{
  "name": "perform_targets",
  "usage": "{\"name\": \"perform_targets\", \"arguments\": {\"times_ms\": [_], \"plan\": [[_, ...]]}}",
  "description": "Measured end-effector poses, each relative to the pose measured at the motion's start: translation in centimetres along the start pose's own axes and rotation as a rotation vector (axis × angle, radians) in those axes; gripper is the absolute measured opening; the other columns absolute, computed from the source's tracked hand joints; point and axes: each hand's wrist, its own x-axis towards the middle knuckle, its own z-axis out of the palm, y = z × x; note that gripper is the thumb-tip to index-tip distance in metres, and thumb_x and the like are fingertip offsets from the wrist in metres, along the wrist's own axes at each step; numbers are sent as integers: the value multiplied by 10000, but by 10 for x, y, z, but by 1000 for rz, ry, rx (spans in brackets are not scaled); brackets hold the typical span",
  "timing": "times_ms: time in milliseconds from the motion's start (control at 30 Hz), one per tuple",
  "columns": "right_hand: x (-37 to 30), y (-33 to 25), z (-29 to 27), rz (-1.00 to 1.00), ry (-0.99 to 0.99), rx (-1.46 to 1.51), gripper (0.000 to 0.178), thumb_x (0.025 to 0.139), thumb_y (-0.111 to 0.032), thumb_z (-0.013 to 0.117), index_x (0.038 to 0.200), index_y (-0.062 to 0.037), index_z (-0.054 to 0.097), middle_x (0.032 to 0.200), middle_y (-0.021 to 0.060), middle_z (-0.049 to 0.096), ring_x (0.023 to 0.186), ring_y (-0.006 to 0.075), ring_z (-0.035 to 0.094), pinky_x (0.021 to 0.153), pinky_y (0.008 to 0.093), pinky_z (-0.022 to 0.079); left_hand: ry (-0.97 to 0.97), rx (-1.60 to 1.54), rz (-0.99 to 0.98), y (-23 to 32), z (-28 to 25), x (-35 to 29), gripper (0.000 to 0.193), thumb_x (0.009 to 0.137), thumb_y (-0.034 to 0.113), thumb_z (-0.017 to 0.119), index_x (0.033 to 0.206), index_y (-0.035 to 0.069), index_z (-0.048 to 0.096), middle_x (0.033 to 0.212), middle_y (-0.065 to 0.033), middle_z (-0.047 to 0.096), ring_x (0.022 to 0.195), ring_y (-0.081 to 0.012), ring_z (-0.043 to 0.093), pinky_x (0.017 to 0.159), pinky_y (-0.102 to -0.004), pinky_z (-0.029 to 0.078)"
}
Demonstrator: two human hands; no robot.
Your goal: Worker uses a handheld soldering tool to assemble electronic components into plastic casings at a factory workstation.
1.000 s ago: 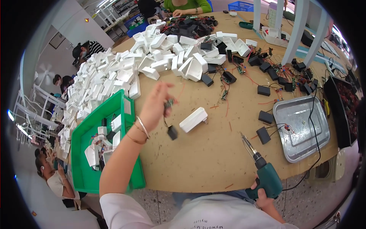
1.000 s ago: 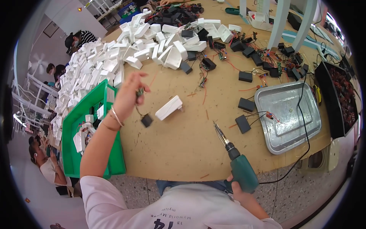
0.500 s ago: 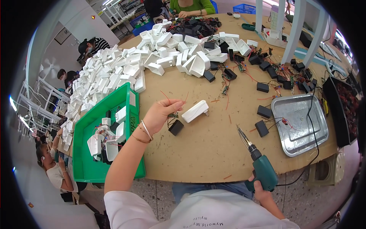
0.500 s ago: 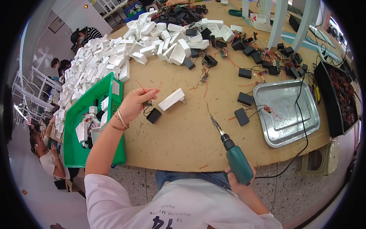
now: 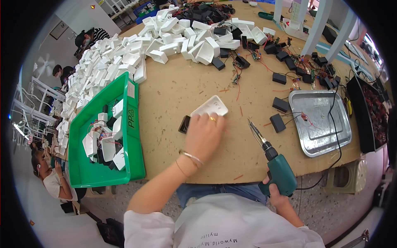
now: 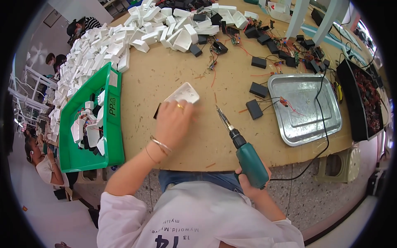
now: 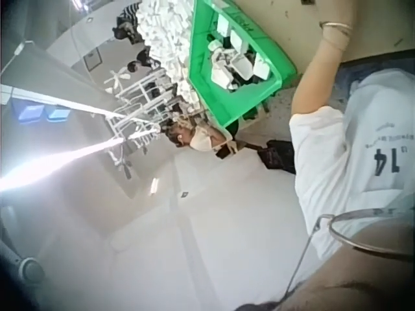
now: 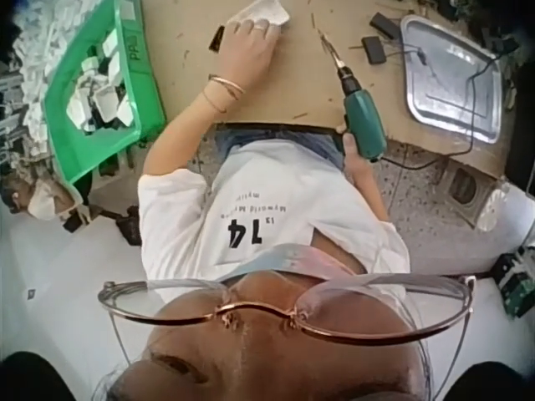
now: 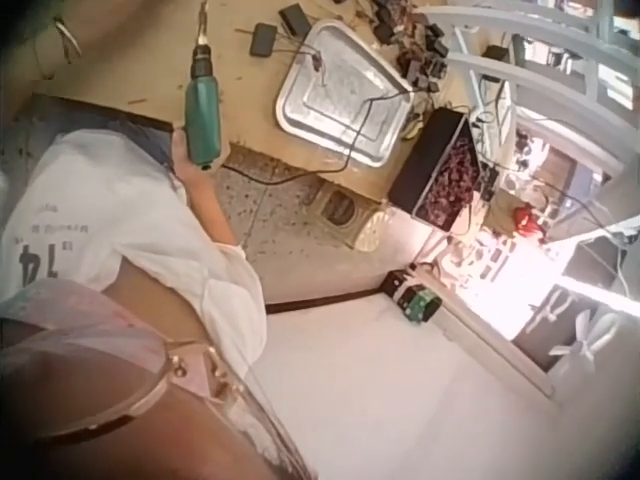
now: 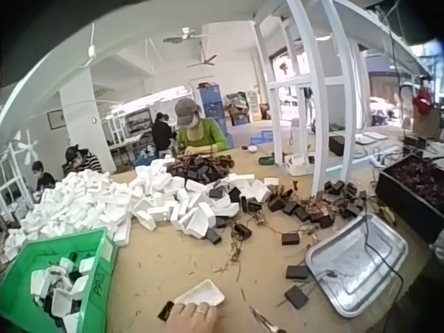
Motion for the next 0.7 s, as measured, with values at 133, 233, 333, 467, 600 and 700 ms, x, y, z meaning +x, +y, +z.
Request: {"name": "perform_targets", "arguments": {"times_ms": [133,233,333,467,600,700], "plan": [[3,-3,3,-19,14,51,390,800,-258,645,1023,47,546,731,70,620,654,149,604,608,274,479,415,-143,-11,10,6,-26,97,758,99,601,818,49,545,1060,-128,541,940,-293,516,805,-384,409],[2,-6,-3,51,-126,-66,585,847,-414,532,1204,44,461,1070,113,562,727,119,540,671,275,438,426,-212,-172,4,9,-16,122,771,107,634,820,21,562,1205,-148,486,1000,-331,492,815,-399,412],[3,-6,0,75,-107,-50,585,838,-414,544,1193,45,470,1065,118,563,731,120,539,676,275,438,292,-619,-389,2,14,-9,146,782,121,650,785,4,563,1236,-173,486,1022,-368,489,842,-410,416],[-1,-11,-1,176,-90,-61,585,830,-413,553,1183,48,479,1077,128,559,722,123,543,667,278,443,412,-506,-310,3,20,-2,129,778,96,649,735,12,561,1217,-178,508,986,-341,526,840,-399,424],[3,-16,6,133,-1,22,581,815,-408,573,1154,58,495,1062,147,562,709,135,551,639,276,451,470,-401,-182,10,19,8,104,776,73,642,754,12,561,1188,-155,526,976,-318,537,833,-389,430],[7,-22,8,145,16,43,578,807,-396,585,1141,68,500,1052,164,565,691,143,560,625,280,457,469,-445,-219,17,32,13,109,767,90,627,773,10,553,1114,-137,539,1024,-319,506,837,-419,411]]}}
